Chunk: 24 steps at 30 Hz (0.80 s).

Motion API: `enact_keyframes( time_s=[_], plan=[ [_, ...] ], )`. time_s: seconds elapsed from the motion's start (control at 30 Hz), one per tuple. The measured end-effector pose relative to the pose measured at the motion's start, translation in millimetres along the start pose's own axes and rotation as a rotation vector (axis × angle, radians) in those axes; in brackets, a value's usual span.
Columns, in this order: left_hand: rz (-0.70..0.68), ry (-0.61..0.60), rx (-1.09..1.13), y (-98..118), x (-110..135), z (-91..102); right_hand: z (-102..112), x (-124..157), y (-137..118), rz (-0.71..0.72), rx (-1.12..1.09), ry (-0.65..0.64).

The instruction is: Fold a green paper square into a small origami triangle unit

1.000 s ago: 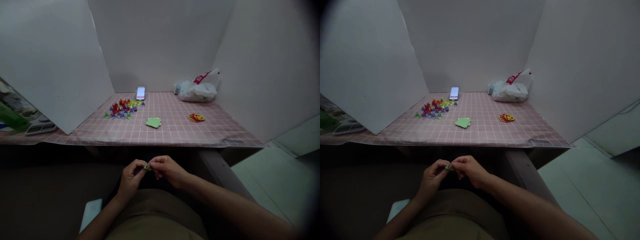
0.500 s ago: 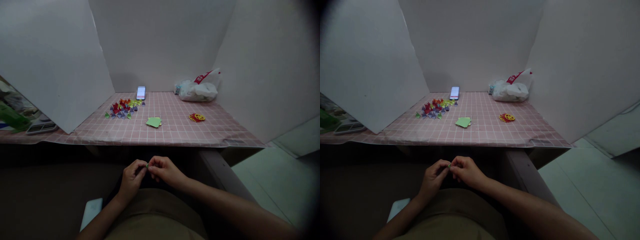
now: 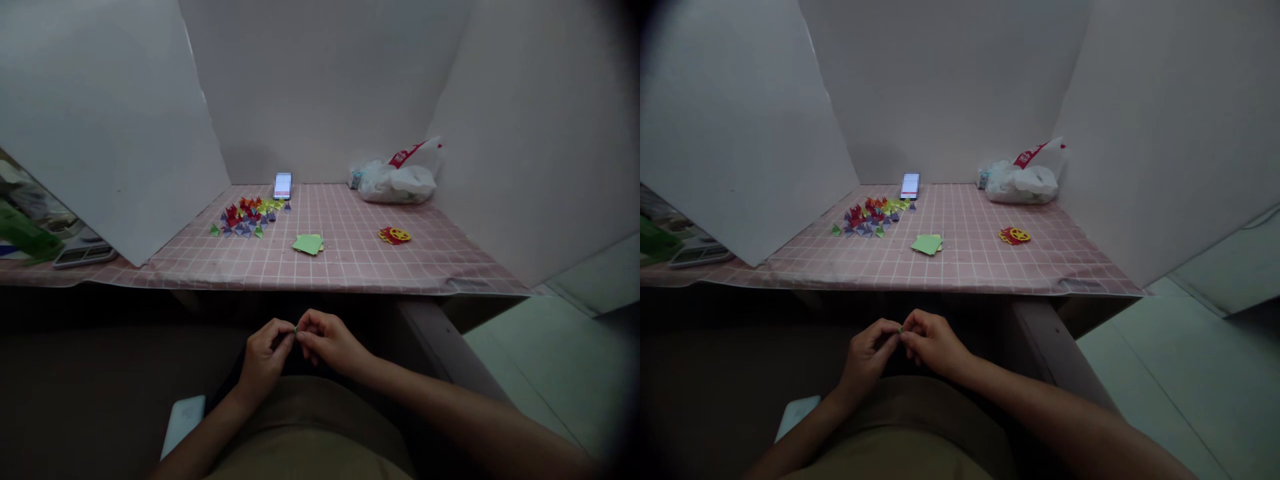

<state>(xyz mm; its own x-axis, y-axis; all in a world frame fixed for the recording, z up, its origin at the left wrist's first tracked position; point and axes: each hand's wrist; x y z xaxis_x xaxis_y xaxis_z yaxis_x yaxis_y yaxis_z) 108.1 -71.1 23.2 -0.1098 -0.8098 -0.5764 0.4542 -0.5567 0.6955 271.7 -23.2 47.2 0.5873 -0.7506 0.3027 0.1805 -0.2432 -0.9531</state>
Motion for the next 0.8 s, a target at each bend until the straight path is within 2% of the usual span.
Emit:
enact_keyframes(
  time_s=[0.3,0.8],
  plan=[
    [0.029,0.011,0.004,0.7,1.1,0.6,1.1,0.6,-1.0,0.006,0.010,-0.014],
    [-0.050,-0.021,-0.051,2.3,3.0,1.0,0.1,-0.5,0.0,-0.006,-0.029,-0.013]
  ],
)
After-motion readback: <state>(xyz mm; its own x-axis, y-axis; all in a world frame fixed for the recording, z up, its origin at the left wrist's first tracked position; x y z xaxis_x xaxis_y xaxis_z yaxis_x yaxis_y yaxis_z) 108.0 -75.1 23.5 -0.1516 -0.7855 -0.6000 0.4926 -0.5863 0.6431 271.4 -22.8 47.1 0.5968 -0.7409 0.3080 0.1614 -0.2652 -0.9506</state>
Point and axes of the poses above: each hand's wrist, its own x-axis away from the middle knuckle, its own z-axis out of the back of the hand, y = z × x, and after that the axes turned 13 degrees about -z, right-handed
